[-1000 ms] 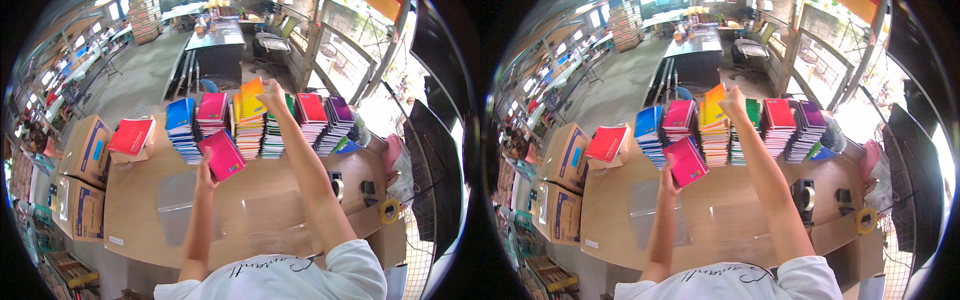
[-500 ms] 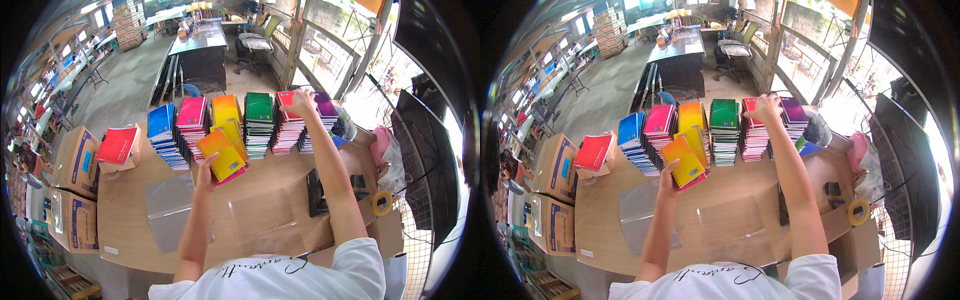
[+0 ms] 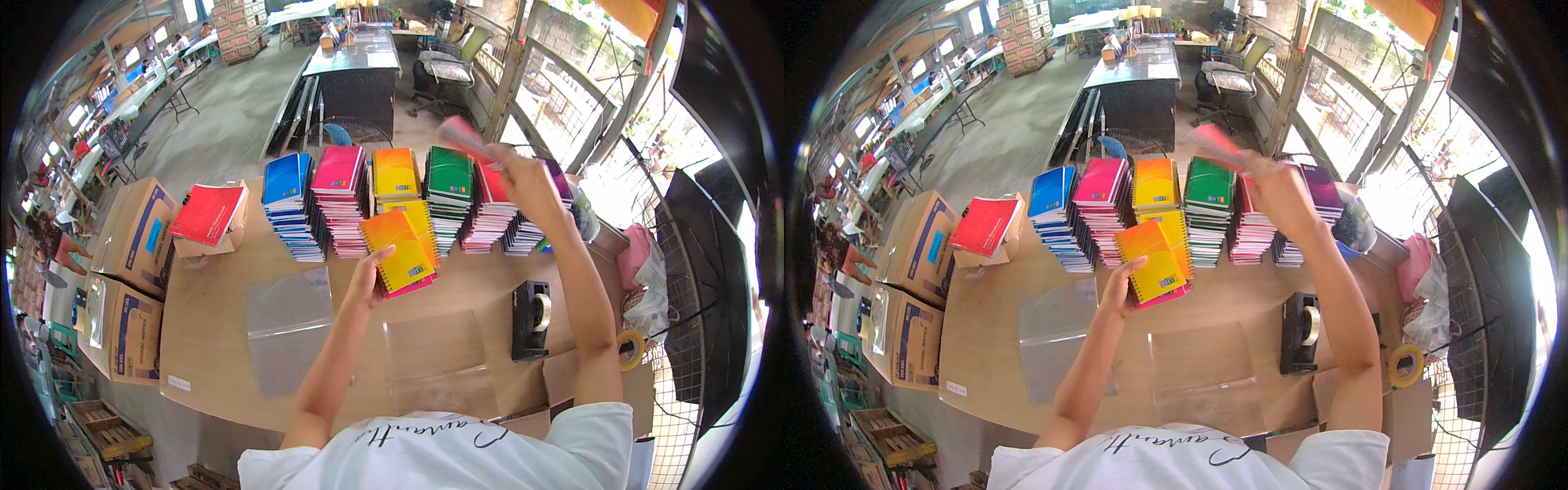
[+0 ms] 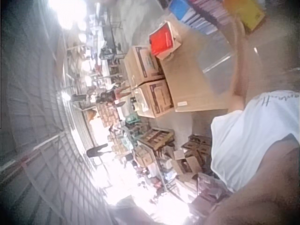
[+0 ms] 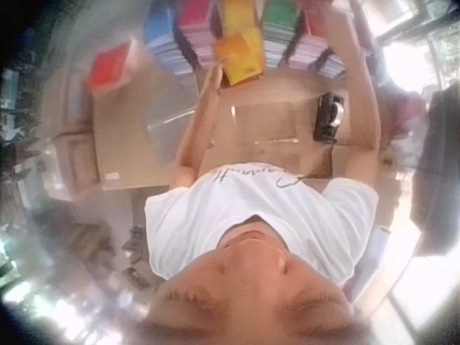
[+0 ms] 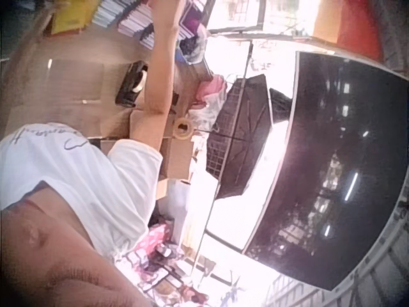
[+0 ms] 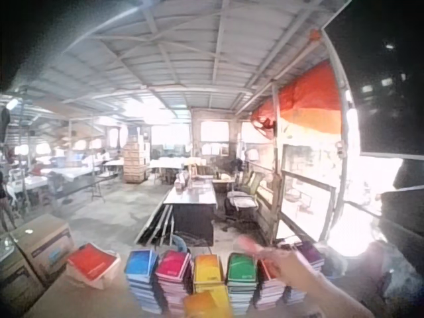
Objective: The person prepares a plastic bag on a table and stacks several small colorful notebooks. They place the stack into the plastic bag, seal it with tape, and put the packaged notebooks into a cardboard box.
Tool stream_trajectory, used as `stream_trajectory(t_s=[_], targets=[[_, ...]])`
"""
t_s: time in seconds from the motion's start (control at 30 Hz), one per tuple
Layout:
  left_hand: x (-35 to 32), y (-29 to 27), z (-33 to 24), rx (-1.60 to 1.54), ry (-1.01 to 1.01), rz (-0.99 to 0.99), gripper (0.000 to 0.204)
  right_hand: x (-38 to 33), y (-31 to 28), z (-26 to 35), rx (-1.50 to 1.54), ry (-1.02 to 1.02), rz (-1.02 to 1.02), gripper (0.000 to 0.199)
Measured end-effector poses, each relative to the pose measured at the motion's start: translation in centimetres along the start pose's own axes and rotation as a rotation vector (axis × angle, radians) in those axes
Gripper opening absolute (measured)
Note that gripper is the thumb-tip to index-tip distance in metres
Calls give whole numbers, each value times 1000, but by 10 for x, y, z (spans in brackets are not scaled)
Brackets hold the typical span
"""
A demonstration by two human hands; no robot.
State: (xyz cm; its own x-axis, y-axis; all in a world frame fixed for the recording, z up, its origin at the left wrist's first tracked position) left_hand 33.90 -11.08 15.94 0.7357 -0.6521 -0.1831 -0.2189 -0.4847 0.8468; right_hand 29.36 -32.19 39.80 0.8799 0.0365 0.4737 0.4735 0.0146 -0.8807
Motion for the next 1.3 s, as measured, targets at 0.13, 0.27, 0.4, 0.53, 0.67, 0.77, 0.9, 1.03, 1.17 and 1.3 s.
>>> stream_trajectory(t_s=[0.13,0.27,0.4,0.53,0.67,0.77,0.9,1.03,1.17,1.3], targets=[[-12,41,18,-237,-134,159,47,-57,5,75,143,-763,-79,43],[-33,17,52,-197,-321,83,48,-75,45,88,82,-677,383,47],[-27,-1,64,-137,-255,-49,41,-14,76,16,228,-123,110,59],[-25,10,54,-119,-165,-62,36,-8,124,15,-116,-80,-126,61],[-29,5,44,-74,-182,-87,37,-2,116,-7,25,138,132,48],[-30,3,49,-46,-182,-143,38,-14,72,0,67,78,-115,37],[-28,13,50,-217,-39,-29,41,-85,40,92,-46,-258,-212,39],[-29,20,54,-336,-14,90,55,-114,31,80,523,-286,-64,27],[-31,21,74,-333,-195,304,61,-114,47,12,1443,-9,157,15],[-29,24,108,-268,-519,234,63,-111,43,31,1498,-363,476,8]])
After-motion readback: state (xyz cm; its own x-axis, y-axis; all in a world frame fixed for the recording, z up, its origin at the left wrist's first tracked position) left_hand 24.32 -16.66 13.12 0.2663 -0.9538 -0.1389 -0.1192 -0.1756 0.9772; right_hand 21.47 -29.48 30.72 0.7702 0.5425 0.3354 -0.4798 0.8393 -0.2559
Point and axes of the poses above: each hand's wrist, its own x-axis towards the middle knuckle, its own y-axis out of the palm, z = x × y, the point moved 8 cm from there along x, towards the middle knuckle, and after that the axes turned 8 degrees about -x, right-handed, at the moved point
